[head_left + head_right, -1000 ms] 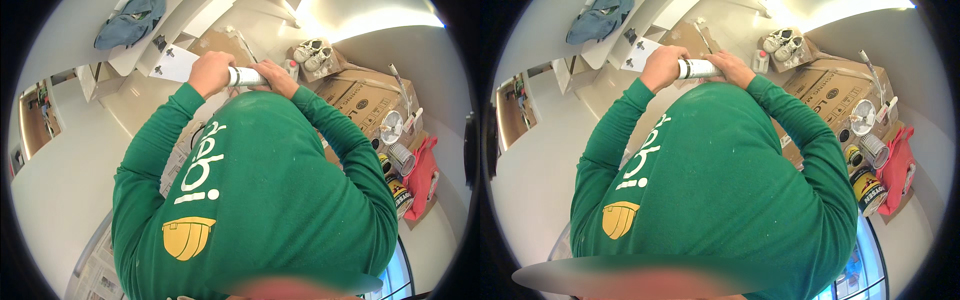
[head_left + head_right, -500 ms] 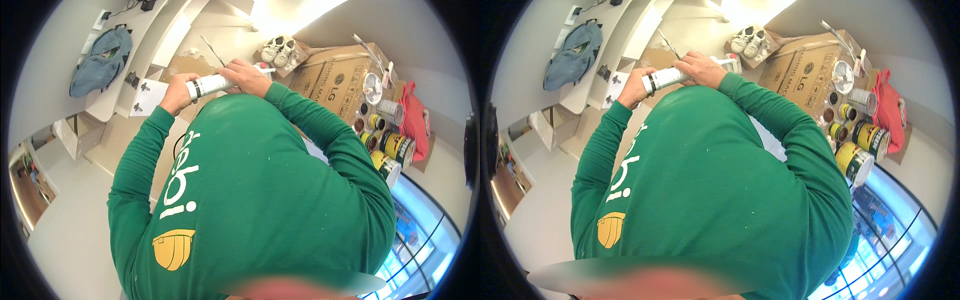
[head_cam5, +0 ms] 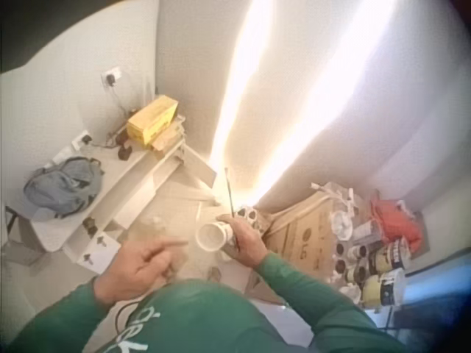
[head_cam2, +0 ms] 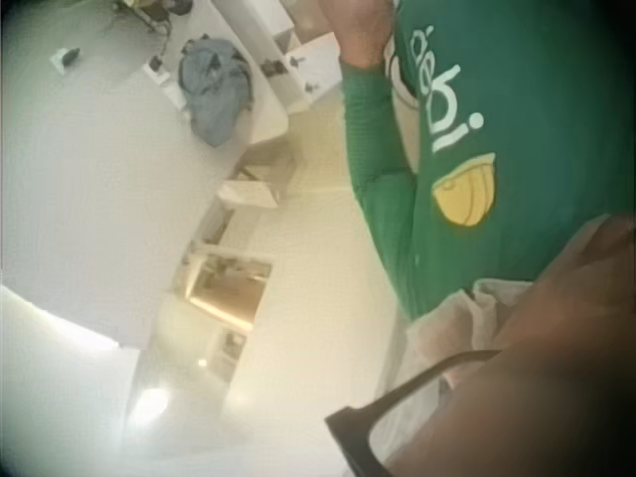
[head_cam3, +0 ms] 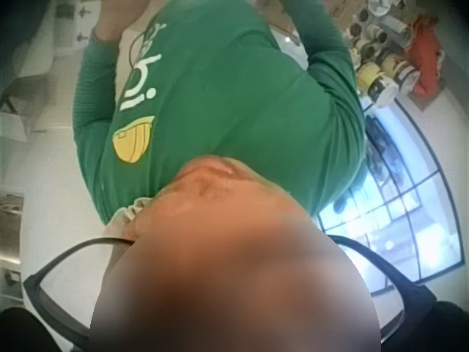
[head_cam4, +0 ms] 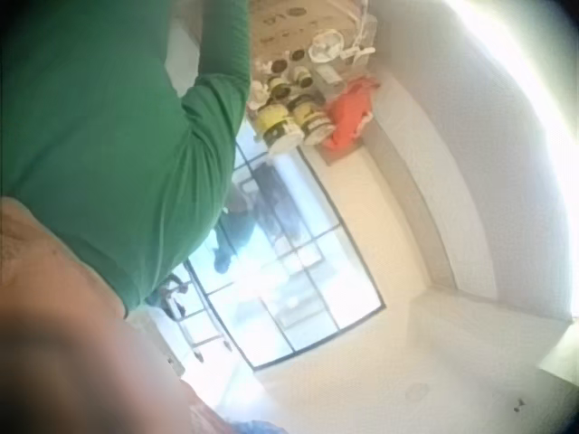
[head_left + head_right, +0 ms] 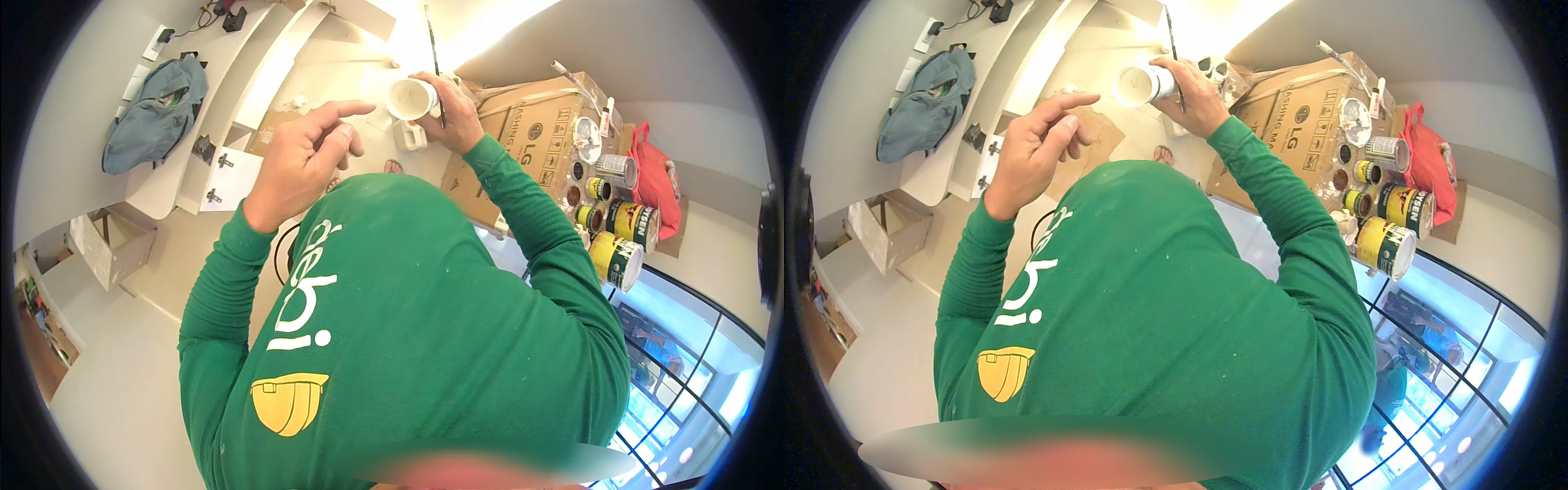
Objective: The person retrieves a paint tube from a cabinet, opens it, and squeezes paint into a small cup. They then stir the paint with a stick and transfer some into another container.
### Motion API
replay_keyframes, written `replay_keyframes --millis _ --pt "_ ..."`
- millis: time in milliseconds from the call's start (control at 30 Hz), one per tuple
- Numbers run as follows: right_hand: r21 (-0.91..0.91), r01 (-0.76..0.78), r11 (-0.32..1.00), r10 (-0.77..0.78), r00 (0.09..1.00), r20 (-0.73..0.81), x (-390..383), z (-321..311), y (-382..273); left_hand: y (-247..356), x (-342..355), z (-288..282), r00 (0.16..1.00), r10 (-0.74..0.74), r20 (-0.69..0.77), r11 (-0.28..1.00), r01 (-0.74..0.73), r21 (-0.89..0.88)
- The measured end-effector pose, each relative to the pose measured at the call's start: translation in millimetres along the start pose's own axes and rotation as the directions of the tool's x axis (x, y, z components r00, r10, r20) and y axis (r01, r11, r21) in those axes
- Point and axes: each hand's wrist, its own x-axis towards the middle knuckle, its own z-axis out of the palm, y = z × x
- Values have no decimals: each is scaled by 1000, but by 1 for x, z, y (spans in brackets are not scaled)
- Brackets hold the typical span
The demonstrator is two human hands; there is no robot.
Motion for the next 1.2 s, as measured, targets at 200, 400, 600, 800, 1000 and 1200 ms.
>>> replay_keyframes --millis 200,400,600,800,1000,1200 --pt "-25 65 998 -63 997 49 6 -3 -21 -1 0 1 897 422 130 627 -392 673" --pt "11 45 999 -46 976 211 6 2 -40 -23 12 -2 937 280 209 362 -305 881" --pt "169 -99 981 48 958 283 2 9 -49 -28 11 -3 920 341 195 574 -368 732" --pt "159 -33 987 -29 928 371 5 4 -49 -29 5 -14 966 125 228 360 -258 896" --pt "223 -181 958 42 856 515 1 8 -47 -39 3 -17 951 117 286 479 -306 823" --pt "283 -139 949 -18 873 488 3 9 -35 -39 3 -12 959 186 215 612 -284 738"
